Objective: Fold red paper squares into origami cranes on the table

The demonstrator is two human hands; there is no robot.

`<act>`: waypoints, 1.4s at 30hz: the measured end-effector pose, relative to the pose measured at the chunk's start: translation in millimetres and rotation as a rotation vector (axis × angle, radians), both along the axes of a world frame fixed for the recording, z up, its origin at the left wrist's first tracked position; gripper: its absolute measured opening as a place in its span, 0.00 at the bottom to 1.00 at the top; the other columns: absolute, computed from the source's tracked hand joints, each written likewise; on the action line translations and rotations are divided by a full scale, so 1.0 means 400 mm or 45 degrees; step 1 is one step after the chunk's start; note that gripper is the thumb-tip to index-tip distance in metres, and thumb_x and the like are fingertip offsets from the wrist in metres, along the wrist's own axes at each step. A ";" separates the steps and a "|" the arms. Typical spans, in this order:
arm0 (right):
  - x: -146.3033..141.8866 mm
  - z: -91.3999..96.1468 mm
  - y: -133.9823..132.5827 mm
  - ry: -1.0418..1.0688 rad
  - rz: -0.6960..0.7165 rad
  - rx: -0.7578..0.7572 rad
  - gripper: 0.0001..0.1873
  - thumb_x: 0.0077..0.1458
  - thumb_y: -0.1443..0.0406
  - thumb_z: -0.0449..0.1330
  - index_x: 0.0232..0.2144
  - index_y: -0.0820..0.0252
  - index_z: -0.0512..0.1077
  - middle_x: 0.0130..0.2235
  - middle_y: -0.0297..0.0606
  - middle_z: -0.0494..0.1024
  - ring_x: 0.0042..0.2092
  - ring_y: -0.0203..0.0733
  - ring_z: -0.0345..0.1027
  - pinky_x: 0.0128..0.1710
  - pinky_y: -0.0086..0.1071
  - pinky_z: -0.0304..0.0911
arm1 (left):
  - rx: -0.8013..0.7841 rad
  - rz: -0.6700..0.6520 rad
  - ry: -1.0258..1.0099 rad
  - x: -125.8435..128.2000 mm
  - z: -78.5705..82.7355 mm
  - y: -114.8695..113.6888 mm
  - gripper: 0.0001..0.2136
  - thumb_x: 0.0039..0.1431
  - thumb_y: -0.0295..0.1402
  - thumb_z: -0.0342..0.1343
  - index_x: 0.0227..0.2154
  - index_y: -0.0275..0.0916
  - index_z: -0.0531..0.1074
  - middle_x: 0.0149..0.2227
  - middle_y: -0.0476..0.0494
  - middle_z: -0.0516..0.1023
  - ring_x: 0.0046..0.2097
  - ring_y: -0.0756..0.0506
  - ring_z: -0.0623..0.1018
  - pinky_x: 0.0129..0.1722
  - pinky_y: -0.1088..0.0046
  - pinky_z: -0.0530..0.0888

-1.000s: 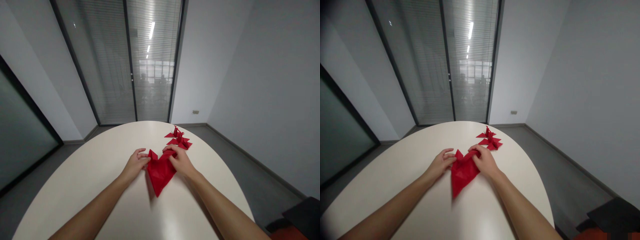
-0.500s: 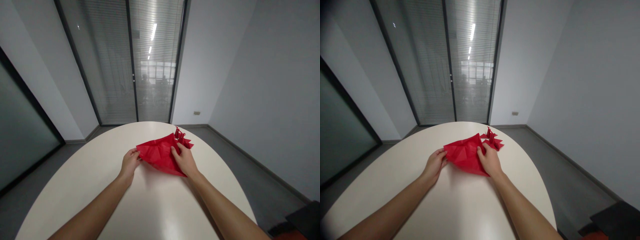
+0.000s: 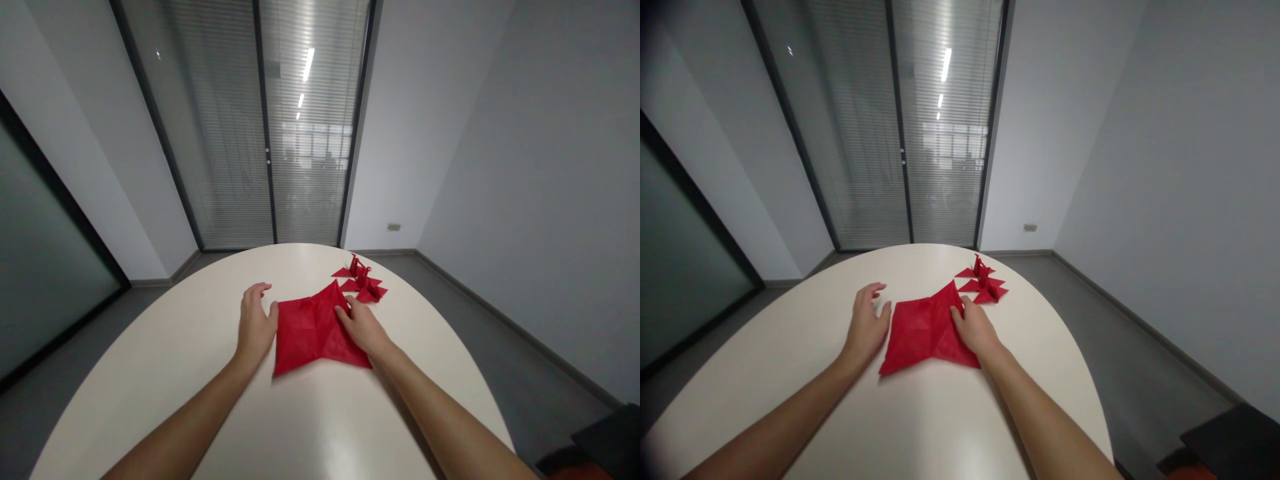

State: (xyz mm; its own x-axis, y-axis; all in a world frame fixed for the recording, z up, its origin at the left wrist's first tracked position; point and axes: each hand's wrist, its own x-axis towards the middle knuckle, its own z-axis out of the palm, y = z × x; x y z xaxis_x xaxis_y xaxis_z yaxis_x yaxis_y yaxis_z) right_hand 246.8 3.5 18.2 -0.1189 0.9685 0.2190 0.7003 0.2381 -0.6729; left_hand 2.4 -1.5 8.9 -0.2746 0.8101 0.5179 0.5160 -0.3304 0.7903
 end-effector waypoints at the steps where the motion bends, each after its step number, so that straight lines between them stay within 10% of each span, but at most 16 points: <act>1: -0.001 0.001 -0.003 -0.075 -0.038 0.004 0.17 0.64 0.61 0.52 0.50 0.65 0.69 0.38 0.49 0.81 0.38 0.52 0.76 0.38 0.40 0.67 | 0.050 -0.094 0.167 0.010 0.000 -0.010 0.13 0.60 0.29 0.52 0.47 0.40 0.69 0.56 0.35 0.70 0.60 0.38 0.71 0.60 0.52 0.68; 7: -0.047 0.041 -0.048 -0.311 -0.009 0.521 0.25 0.61 0.67 0.53 0.60 0.63 0.66 0.62 0.54 0.67 0.60 0.56 0.63 0.61 0.50 0.60 | -0.144 -0.466 0.796 0.068 -0.058 -0.058 0.24 0.62 0.31 0.51 0.61 0.33 0.63 0.64 0.28 0.66 0.64 0.36 0.68 0.64 0.50 0.65; 11: -0.077 0.031 -0.074 -0.405 0.392 0.326 0.24 0.66 0.58 0.53 0.62 0.57 0.67 0.62 0.46 0.70 0.63 0.52 0.62 0.64 0.48 0.58 | -0.186 -0.524 1.052 0.066 -0.078 -0.072 0.25 0.64 0.34 0.48 0.63 0.34 0.62 0.66 0.29 0.64 0.67 0.35 0.64 0.65 0.49 0.62; 18: -0.044 0.005 -0.059 -0.737 0.229 0.147 0.28 0.66 0.57 0.53 0.63 0.66 0.65 0.65 0.56 0.64 0.67 0.65 0.54 0.65 0.62 0.47 | -0.307 -0.435 1.187 0.049 -0.048 -0.074 0.27 0.67 0.42 0.46 0.64 0.31 0.62 0.67 0.27 0.61 0.69 0.31 0.60 0.66 0.47 0.58; 27: -0.090 -0.035 -0.073 -0.583 0.408 0.146 0.31 0.70 0.53 0.45 0.68 0.61 0.57 0.69 0.47 0.57 0.71 0.55 0.47 0.68 0.52 0.47 | -0.285 -0.519 1.153 0.055 -0.042 -0.081 0.26 0.65 0.33 0.45 0.65 0.29 0.60 0.67 0.27 0.60 0.69 0.35 0.61 0.67 0.51 0.58; 34: -0.029 0.022 -0.031 -0.619 0.225 0.148 0.24 0.65 0.58 0.53 0.57 0.65 0.72 0.60 0.52 0.72 0.62 0.55 0.64 0.61 0.45 0.56 | -0.549 -0.417 1.225 0.005 -0.015 -0.047 0.36 0.66 0.53 0.42 0.68 0.33 0.55 0.71 0.31 0.50 0.71 0.27 0.48 0.67 0.43 0.51; 37: 0.031 0.065 -0.007 -0.501 -0.062 0.299 0.13 0.63 0.65 0.53 0.41 0.61 0.77 0.45 0.46 0.80 0.47 0.48 0.72 0.48 0.37 0.62 | -0.677 -0.276 1.304 -0.048 0.006 -0.015 0.36 0.66 0.52 0.40 0.69 0.32 0.52 0.71 0.30 0.49 0.71 0.26 0.49 0.67 0.42 0.49; 42: 0.149 0.050 0.046 -0.398 -0.576 0.427 0.20 0.58 0.58 0.60 0.48 0.64 0.73 0.47 0.52 0.77 0.48 0.55 0.69 0.45 0.40 0.61 | -0.788 0.022 1.389 -0.141 0.011 0.031 0.31 0.65 0.38 0.42 0.67 0.25 0.56 0.70 0.28 0.53 0.71 0.28 0.52 0.68 0.44 0.47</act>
